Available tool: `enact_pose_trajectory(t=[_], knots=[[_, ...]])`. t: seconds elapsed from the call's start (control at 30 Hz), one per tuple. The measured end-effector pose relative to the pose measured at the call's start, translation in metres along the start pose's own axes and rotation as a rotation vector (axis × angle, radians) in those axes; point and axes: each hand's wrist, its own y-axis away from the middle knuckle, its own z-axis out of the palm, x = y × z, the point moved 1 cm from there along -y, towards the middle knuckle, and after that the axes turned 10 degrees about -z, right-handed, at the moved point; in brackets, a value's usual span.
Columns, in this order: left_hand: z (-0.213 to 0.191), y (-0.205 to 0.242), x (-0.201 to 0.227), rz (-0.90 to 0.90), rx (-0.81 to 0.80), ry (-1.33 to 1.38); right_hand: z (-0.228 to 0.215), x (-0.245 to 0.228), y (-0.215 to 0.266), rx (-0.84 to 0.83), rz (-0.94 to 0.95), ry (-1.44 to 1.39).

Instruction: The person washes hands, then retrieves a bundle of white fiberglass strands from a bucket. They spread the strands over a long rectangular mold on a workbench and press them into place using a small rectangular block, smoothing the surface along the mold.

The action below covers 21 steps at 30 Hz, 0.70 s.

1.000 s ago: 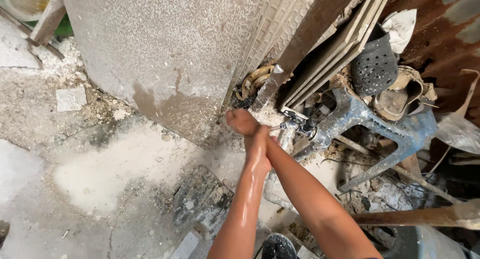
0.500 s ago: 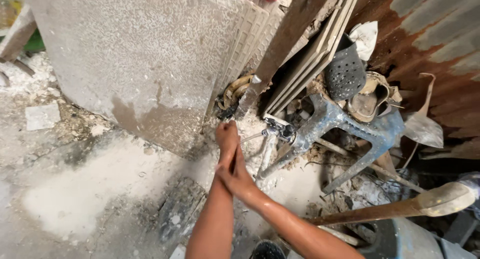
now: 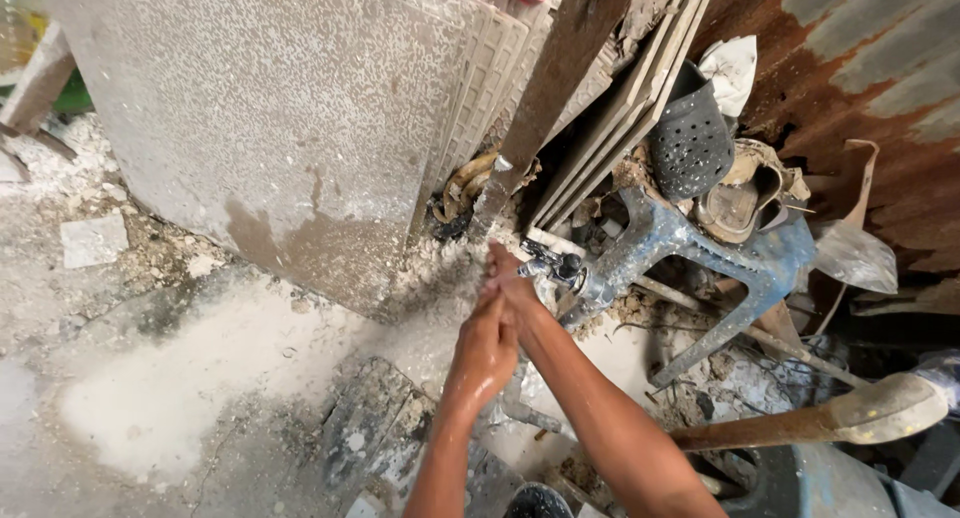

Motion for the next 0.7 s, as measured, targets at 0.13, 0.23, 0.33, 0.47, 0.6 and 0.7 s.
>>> enact_pose_trajectory(t=[0.13,0.23,0.33,0.47,0.6,0.7], knots=[[-0.038,0.011,0.034,-0.139,0.085,0.0,0.003,-0.009,0.012,-0.087,0.052,0.077],[-0.056,0.012,0.052,0.191,0.289,0.049,0.008,-0.005,0.037,-0.132,0.073,0.093],[-0.056,0.003,0.066,0.272,0.214,0.094,0.009,-0.013,0.049,-0.223,-0.062,0.073],[-0.042,0.001,0.074,0.488,0.252,0.015,0.003,-0.014,0.061,-0.465,-0.111,-0.06],[-0.019,0.006,0.079,0.426,0.267,0.051,-0.016,-0.011,0.072,-0.456,-0.108,-0.255],[0.0,0.027,0.081,0.441,0.11,0.07,-0.033,0.007,0.082,-0.298,0.044,-0.125]])
